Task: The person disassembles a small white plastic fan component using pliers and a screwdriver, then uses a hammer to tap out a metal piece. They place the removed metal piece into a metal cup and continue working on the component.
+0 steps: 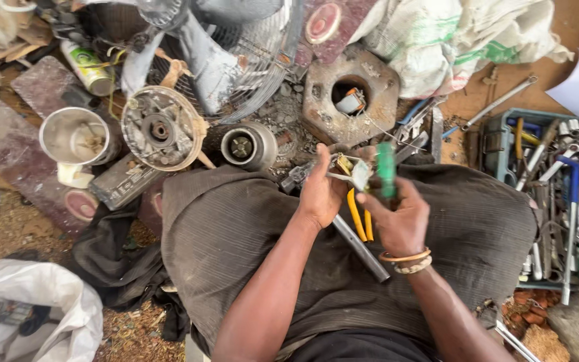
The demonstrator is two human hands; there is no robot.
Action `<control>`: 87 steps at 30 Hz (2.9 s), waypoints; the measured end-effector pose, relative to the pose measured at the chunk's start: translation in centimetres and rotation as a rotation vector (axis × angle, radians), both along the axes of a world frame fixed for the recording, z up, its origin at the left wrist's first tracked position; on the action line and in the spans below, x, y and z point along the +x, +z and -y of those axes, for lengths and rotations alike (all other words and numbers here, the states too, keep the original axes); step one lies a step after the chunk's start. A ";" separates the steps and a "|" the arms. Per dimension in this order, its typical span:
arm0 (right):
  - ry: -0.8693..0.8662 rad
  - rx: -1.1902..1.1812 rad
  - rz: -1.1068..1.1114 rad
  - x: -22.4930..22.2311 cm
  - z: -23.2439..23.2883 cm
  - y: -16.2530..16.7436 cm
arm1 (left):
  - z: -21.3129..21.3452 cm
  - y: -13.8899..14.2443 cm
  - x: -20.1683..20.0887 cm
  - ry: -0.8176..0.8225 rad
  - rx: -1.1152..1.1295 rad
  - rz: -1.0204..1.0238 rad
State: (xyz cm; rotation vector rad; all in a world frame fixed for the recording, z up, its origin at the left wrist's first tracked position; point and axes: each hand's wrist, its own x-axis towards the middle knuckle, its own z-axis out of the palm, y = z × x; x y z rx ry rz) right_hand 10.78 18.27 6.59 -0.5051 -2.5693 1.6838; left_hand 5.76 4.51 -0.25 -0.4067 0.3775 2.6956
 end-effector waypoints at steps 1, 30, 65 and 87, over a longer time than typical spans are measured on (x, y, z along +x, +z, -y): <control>0.010 -0.028 -0.036 -0.1 -0.1 0.1 | 0.3 0.2 0.0 -0.021 -0.045 -0.047; -0.002 -0.330 -0.088 -2.8 -3.7 1.5 | 1.8 0.1 -0.3 -0.373 -0.530 -0.627; 0.276 0.137 -0.404 1.8 -5.3 12.6 | 0.9 -0.2 -2.0 0.056 -0.154 -0.025; 0.258 -0.059 -0.300 2.0 -6.4 8.5 | 1.6 0.6 -2.1 0.030 0.031 0.028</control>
